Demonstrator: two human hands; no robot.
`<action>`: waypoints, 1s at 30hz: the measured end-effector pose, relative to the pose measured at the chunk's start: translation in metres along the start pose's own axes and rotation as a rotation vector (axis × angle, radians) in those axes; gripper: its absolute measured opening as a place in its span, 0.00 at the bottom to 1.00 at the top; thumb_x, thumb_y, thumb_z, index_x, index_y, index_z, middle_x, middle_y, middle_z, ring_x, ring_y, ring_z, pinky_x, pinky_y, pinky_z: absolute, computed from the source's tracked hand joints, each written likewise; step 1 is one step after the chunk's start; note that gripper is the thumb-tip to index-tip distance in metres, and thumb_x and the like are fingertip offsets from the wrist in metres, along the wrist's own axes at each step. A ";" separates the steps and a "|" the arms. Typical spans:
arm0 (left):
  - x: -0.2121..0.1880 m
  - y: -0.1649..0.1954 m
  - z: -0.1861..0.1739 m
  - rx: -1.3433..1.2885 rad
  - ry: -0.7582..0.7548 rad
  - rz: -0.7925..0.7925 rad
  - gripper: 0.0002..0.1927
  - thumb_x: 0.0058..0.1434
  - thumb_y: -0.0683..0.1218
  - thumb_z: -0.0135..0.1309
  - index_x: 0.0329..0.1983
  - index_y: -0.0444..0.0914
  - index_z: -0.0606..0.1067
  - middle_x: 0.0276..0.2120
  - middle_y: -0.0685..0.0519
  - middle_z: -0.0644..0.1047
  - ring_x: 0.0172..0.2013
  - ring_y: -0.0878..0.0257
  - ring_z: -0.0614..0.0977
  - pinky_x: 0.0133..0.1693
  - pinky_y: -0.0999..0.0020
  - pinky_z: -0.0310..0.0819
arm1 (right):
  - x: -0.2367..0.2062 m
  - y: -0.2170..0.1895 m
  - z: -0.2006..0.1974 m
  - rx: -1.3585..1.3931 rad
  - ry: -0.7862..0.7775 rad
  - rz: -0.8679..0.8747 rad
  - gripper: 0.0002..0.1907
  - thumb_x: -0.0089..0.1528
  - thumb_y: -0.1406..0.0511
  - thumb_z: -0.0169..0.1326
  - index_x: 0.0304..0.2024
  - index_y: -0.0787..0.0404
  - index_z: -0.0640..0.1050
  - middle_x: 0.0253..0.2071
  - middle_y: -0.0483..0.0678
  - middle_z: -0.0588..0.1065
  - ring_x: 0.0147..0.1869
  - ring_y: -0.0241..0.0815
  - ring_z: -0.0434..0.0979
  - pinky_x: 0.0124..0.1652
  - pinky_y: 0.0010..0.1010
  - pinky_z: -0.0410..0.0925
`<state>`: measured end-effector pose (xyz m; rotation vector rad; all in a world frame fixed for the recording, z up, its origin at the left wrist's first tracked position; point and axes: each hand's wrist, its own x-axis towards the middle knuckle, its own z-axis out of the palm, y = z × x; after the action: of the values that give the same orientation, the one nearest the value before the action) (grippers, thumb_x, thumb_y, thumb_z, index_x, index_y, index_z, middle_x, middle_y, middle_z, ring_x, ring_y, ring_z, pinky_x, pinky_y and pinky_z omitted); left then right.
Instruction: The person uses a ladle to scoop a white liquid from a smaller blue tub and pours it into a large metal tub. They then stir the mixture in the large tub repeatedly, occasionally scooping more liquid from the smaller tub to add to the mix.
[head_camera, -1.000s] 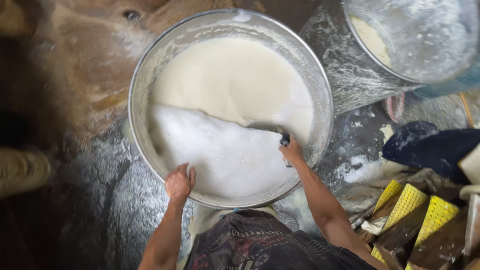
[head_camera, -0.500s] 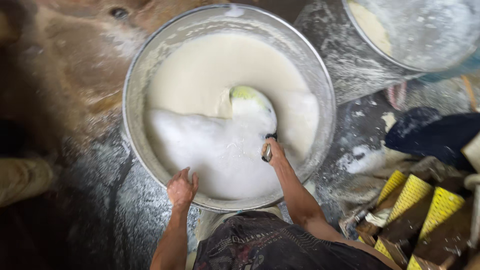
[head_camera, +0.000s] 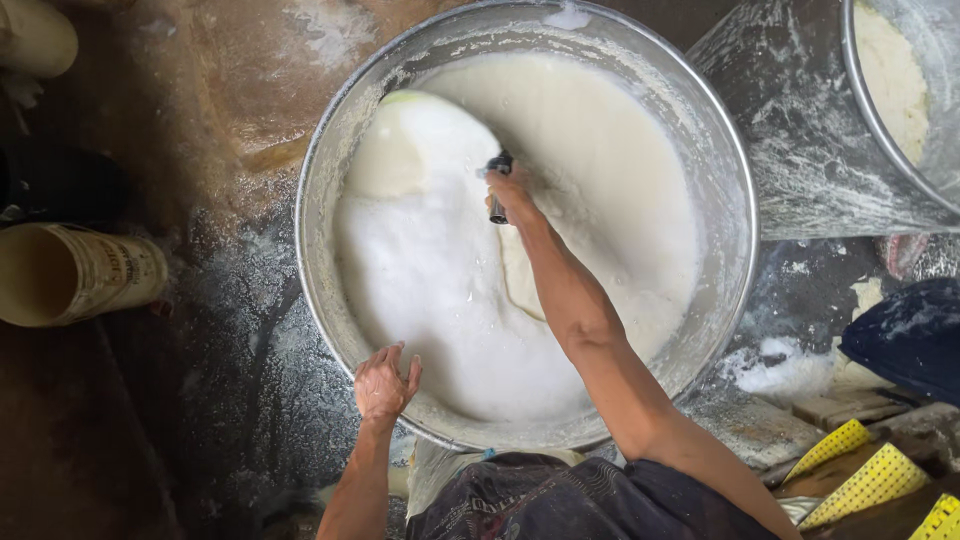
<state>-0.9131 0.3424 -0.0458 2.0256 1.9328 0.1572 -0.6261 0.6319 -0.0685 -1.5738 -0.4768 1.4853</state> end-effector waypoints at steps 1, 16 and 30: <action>0.000 0.000 0.000 0.010 -0.013 -0.005 0.20 0.61 0.56 0.56 0.48 0.39 0.80 0.40 0.47 0.83 0.43 0.51 0.83 0.49 0.53 0.74 | 0.005 -0.001 0.008 -0.134 -0.003 -0.073 0.15 0.55 0.65 0.61 0.40 0.62 0.72 0.31 0.53 0.73 0.29 0.48 0.73 0.29 0.41 0.70; 0.005 0.000 -0.012 0.014 -0.090 -0.104 0.22 0.60 0.58 0.54 0.52 0.42 0.78 0.46 0.50 0.82 0.50 0.55 0.82 0.56 0.56 0.71 | -0.070 0.049 -0.019 -1.139 -0.064 -0.164 0.30 0.54 0.65 0.55 0.59 0.65 0.69 0.49 0.65 0.79 0.55 0.61 0.81 0.56 0.48 0.72; -0.011 -0.001 -0.014 -0.024 0.041 0.111 0.19 0.65 0.57 0.51 0.50 0.42 0.80 0.43 0.47 0.83 0.40 0.48 0.85 0.49 0.52 0.78 | -0.258 0.123 -0.116 -1.194 0.268 0.031 0.42 0.59 0.60 0.54 0.74 0.58 0.54 0.61 0.65 0.72 0.65 0.64 0.72 0.62 0.53 0.67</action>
<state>-0.9192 0.3335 -0.0316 2.1305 1.8338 0.2489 -0.6067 0.3269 -0.0276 -2.6250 -1.3246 0.9569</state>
